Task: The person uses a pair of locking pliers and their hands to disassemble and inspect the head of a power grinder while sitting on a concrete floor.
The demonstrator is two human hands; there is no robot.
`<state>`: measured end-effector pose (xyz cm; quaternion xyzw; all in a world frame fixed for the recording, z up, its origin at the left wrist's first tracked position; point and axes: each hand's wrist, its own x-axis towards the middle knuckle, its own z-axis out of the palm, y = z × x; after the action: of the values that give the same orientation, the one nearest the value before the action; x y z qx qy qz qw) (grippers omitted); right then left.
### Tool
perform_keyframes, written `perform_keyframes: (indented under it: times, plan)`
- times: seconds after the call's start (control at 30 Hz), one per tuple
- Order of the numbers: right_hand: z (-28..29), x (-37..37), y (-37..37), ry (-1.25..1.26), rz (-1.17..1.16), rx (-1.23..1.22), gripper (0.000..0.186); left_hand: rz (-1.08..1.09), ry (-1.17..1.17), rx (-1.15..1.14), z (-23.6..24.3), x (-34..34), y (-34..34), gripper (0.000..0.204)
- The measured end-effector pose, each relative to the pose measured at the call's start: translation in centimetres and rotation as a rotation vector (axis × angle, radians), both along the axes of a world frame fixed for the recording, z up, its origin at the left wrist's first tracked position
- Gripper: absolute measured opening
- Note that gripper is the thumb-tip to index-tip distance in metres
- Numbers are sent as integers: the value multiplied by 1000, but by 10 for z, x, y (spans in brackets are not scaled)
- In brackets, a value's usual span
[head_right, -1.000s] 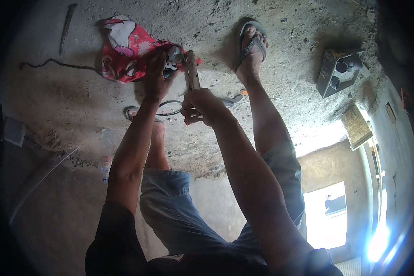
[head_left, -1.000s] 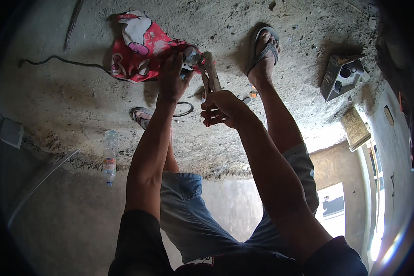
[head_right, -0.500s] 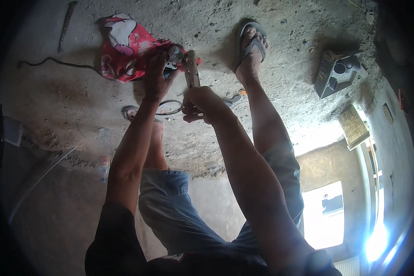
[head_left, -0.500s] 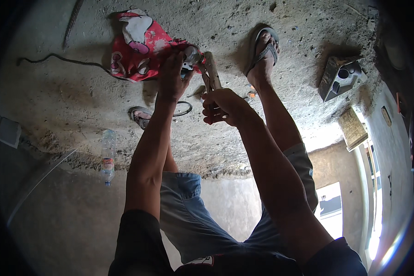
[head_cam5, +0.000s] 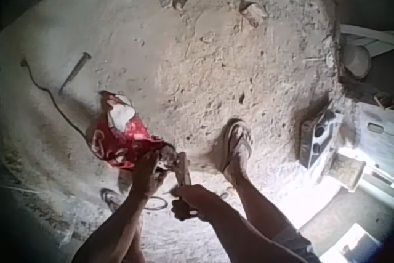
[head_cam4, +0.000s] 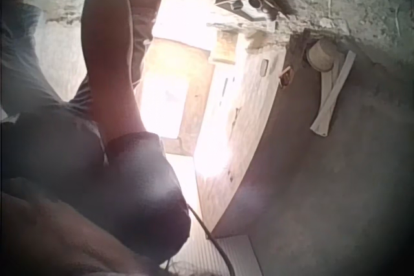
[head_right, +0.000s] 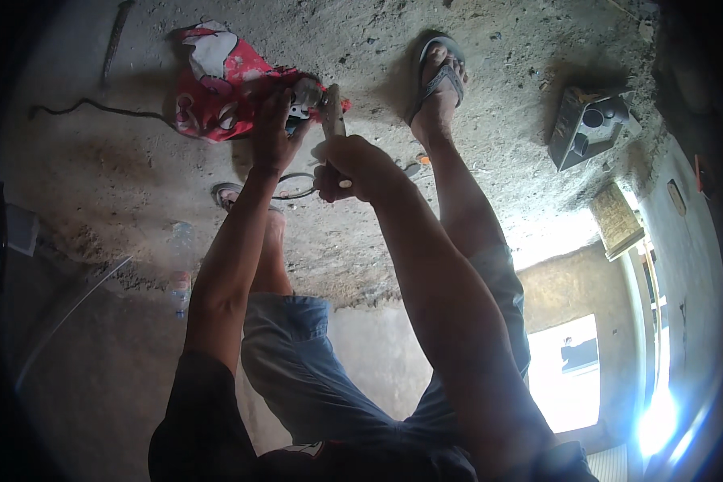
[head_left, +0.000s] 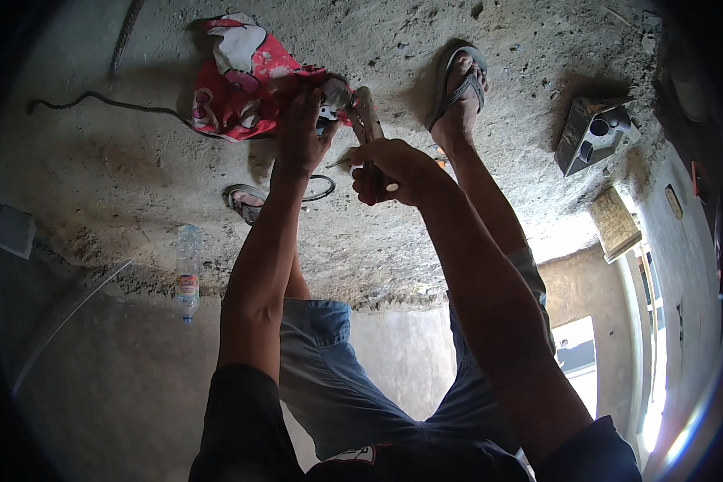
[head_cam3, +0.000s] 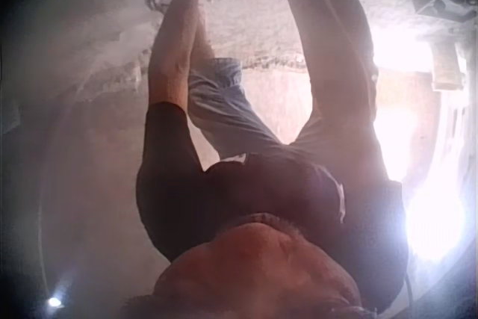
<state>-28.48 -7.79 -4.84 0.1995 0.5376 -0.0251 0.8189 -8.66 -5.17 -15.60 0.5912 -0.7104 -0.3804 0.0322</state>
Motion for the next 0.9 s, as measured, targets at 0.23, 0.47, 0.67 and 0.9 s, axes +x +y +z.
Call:
perform_keyframes:
  times: [0.23, 0.47, 0.67, 0.9]
  plan:
    - [10, -5, -29, 22, 203, 98, 27, 22, 17, 0, 5, -1, -2, 72]
    - [0, -13, -29, -33, 233, 25, 28, 18, 0, -18, 5, -2, -4, 72]
    - [-5, -19, -27, -47, 214, 53, 29, 8, 7, -17, 4, 0, -3, 73]
    - [-14, -24, -8, -189, 315, -177, 31, 31, 6, -1, 5, 0, -1, 74]
